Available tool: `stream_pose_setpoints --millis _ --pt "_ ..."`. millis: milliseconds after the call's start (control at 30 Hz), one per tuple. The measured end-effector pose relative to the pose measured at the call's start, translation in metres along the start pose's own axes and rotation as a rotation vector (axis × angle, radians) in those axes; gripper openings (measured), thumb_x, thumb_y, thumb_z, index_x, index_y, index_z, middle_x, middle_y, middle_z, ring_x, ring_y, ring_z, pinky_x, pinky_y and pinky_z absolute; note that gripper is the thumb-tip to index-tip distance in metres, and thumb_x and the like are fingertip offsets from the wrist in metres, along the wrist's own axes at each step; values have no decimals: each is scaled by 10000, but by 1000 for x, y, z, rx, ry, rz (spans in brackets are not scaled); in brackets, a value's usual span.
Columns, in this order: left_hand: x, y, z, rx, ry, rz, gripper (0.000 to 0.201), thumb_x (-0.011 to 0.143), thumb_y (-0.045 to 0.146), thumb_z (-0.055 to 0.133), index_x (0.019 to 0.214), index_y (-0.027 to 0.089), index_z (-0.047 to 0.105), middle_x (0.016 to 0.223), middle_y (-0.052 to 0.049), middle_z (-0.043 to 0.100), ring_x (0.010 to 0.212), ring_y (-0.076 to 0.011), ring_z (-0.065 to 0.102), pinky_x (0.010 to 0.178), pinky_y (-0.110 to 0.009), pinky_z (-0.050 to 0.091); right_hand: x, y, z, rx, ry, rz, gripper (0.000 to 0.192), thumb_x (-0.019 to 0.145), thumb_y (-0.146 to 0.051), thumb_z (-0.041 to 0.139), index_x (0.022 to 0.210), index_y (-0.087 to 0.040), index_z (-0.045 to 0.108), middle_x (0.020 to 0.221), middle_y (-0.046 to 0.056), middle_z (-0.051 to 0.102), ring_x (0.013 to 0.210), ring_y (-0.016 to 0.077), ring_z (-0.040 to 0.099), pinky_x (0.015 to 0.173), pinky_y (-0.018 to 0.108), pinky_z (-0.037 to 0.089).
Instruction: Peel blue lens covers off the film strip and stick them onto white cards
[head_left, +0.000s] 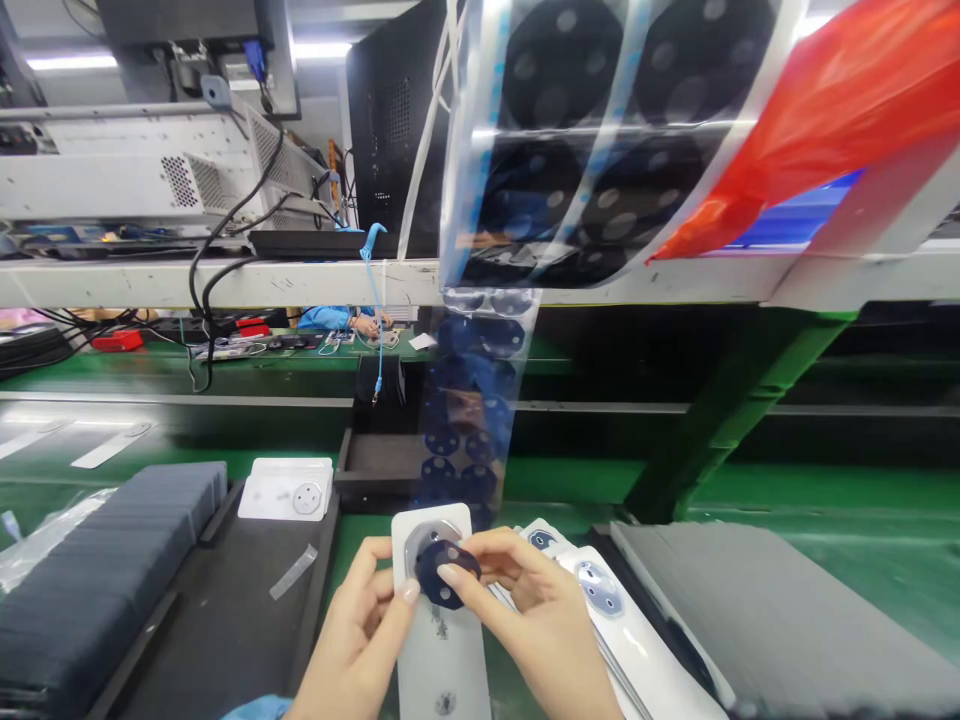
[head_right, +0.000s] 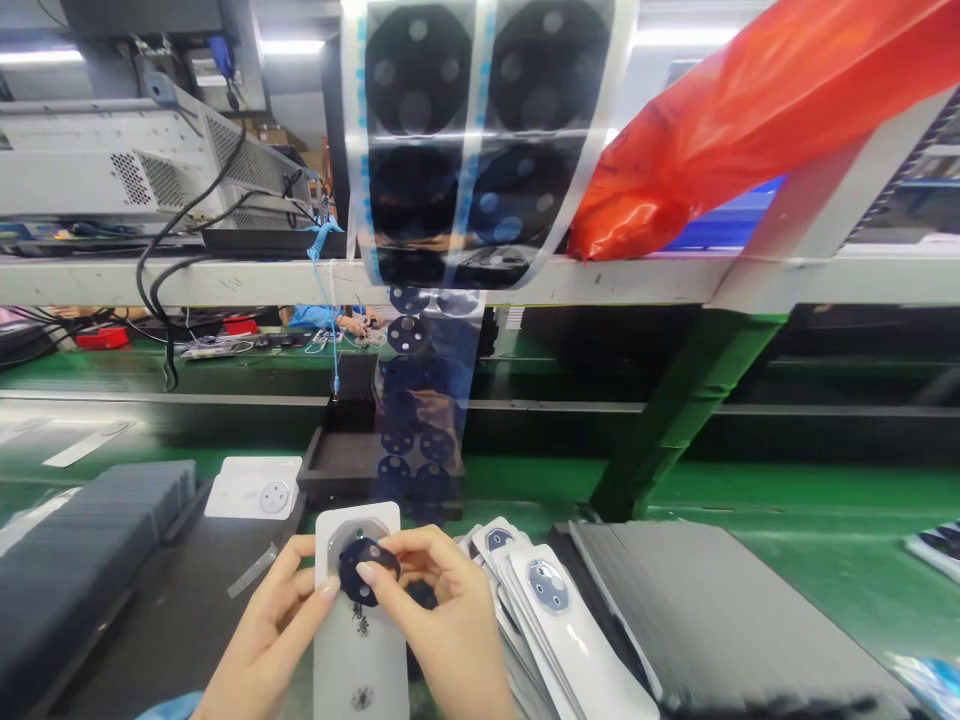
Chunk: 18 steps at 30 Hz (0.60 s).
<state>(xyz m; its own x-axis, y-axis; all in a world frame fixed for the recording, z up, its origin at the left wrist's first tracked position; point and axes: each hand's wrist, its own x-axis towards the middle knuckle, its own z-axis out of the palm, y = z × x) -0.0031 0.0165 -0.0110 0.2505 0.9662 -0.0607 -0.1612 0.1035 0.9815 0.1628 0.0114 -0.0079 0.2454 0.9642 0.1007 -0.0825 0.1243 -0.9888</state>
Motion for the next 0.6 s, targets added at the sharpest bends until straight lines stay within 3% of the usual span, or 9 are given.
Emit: stream_pose_setpoints --millis 233,600 --pt "-4 5 0 147 -84 27 444 942 559 610 1212 207 634 941 -75 836 682 -189 732 653 -246 530 -7 -8 0 -140 14 -128 129 736 -342 839 760 -249 752 748 4 721 639 171 654 626 264 567" --pt "-6 6 -6 334 -174 111 447 1007 490 499 1338 218 624 948 -67 833 714 -217 718 727 -269 552 -11 -10 -3 -117 -20 -164 85 754 -271 837 793 -280 762 799 -13 740 672 152 667 625 222 561"
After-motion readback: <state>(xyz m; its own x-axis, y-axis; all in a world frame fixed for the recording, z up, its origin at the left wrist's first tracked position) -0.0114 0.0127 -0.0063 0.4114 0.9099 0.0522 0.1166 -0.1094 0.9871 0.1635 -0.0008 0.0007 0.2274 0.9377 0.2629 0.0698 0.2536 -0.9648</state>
